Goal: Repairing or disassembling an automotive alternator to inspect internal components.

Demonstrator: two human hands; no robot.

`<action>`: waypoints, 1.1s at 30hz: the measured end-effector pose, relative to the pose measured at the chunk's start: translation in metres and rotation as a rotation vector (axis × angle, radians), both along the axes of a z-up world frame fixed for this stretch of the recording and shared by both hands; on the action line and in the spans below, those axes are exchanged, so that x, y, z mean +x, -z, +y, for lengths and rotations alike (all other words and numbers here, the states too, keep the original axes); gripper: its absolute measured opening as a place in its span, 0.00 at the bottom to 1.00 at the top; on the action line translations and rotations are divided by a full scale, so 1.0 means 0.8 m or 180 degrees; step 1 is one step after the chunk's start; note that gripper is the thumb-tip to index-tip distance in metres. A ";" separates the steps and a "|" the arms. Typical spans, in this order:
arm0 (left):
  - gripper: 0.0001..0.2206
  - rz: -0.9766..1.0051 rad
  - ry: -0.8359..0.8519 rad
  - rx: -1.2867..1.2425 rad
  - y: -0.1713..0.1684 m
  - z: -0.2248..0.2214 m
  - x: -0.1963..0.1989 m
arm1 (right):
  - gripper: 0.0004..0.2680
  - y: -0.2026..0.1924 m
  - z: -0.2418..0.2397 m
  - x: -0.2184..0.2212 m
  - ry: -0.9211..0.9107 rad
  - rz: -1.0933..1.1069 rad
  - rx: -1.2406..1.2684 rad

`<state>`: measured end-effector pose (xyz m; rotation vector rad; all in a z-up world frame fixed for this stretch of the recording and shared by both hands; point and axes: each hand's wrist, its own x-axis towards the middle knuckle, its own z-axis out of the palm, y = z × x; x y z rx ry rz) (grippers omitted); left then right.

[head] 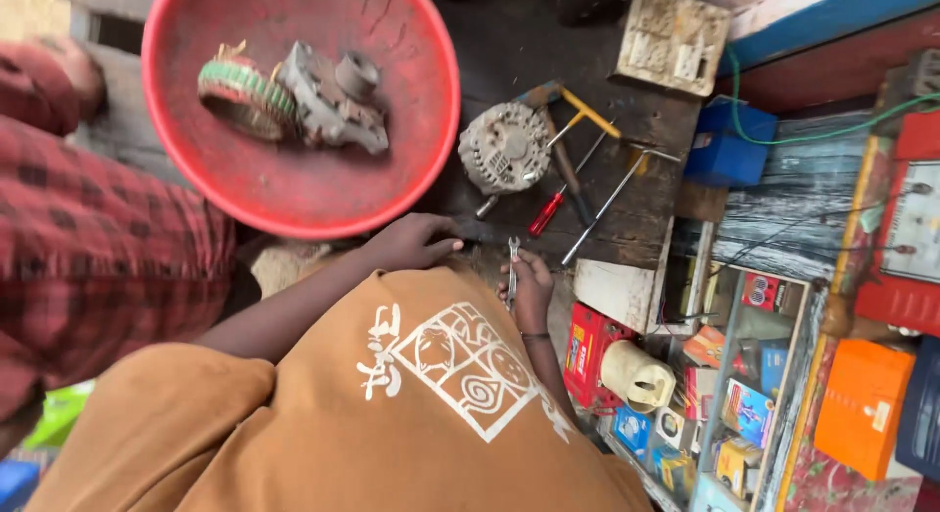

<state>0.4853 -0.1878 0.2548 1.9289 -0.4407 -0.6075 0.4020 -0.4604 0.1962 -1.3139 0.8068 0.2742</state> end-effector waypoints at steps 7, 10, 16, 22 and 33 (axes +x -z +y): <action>0.17 -0.0422 -0.0655 -0.0394 -0.101 0.009 0.052 | 0.08 -0.016 0.007 0.017 0.0294 -0.0218 -0.0496; 0.34 -0.1491 -0.0819 -0.0104 -0.098 -0.004 0.079 | 0.08 -0.066 0.034 0.044 0.0579 -0.0406 -0.0775; 0.63 -0.1687 -0.0888 0.0435 -0.126 -0.046 0.122 | 0.06 -0.101 0.023 0.127 0.0583 -0.1163 -0.1346; 0.63 -0.1540 -0.0772 0.0729 -0.069 -0.075 0.116 | 0.05 -0.092 0.009 0.181 -0.0186 -0.1496 -0.1482; 0.49 -0.1551 -0.0779 0.1075 -0.087 -0.081 0.117 | 0.06 -0.091 0.005 0.199 -0.0760 -0.1817 -0.1441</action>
